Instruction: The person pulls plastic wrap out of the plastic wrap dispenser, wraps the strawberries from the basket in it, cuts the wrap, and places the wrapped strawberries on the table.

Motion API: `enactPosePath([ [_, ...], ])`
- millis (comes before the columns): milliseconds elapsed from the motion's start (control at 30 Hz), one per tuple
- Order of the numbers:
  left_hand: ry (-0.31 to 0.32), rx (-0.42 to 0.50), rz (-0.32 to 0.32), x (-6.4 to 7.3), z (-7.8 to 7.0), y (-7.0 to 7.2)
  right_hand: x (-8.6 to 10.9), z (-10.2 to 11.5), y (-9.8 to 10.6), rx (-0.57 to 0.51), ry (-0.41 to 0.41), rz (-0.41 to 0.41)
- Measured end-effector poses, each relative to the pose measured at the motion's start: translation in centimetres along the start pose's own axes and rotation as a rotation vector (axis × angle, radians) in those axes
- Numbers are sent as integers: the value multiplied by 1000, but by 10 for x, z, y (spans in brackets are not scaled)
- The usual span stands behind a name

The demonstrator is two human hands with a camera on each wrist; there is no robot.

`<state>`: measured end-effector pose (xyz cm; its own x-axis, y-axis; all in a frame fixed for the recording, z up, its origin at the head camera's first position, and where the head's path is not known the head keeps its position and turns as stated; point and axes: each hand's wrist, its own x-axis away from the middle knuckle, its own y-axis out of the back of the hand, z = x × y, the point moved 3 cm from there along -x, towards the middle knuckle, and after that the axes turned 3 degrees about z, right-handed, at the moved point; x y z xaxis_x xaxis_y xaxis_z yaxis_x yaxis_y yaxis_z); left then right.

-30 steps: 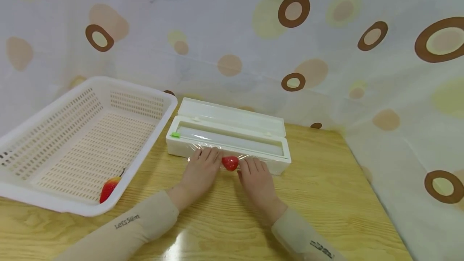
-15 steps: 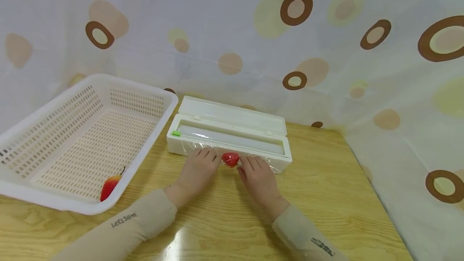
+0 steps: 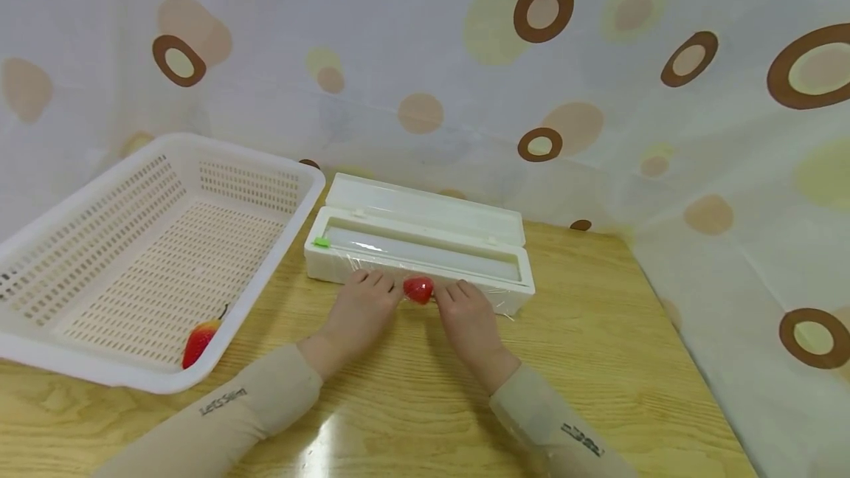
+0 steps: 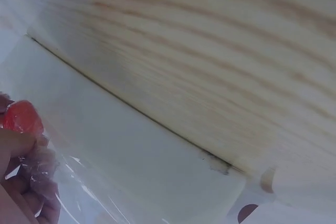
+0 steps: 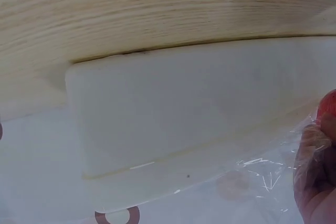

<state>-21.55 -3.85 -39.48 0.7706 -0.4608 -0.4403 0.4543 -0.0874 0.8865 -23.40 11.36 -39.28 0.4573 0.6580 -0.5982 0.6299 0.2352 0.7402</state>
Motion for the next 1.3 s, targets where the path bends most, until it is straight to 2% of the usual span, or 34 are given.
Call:
enactPosePath([
  [200, 6, 24, 66, -2, -1, 1, 2, 1, -1, -4, 11, 47],
  [500, 26, 63, 179, 0, -2, -1, 7, 4, -3, -18, 37, 39],
  [600, 77, 155, 199, 2, 0, -1, 10, 4, -2, -17, 55, 15],
  [667, 159, 291, 203, 2, 3, -1, 11, 4, -2, -13, 61, 3],
  [700, 226, 396, 207, 3, 5, -1, 12, 4, -2, -13, 64, -1],
  [767, 391, 616, 174, 3, 11, 0, 14, 3, -2, -7, 65, -7],
  [833, 569, 765, 98, 3, 19, 2, 16, 1, -3, -12, 62, -9],
  [900, 736, 882, 18, 5, 27, 4, 16, 1, -3, -12, 60, -5],
  [1000, 918, 995, -43, 8, 38, 4, 16, 1, -2, -11, 55, 16],
  [1133, 1104, 1269, -39, 12, 46, -2, 13, 2, 0, -2, 48, 54],
  [1233, 1192, 1380, -78, 13, 50, -5, 13, 3, 0, -3, 45, 69],
  [1300, 1225, 1407, -113, 14, 52, -6, 12, 3, 0, -4, 45, 74],
])
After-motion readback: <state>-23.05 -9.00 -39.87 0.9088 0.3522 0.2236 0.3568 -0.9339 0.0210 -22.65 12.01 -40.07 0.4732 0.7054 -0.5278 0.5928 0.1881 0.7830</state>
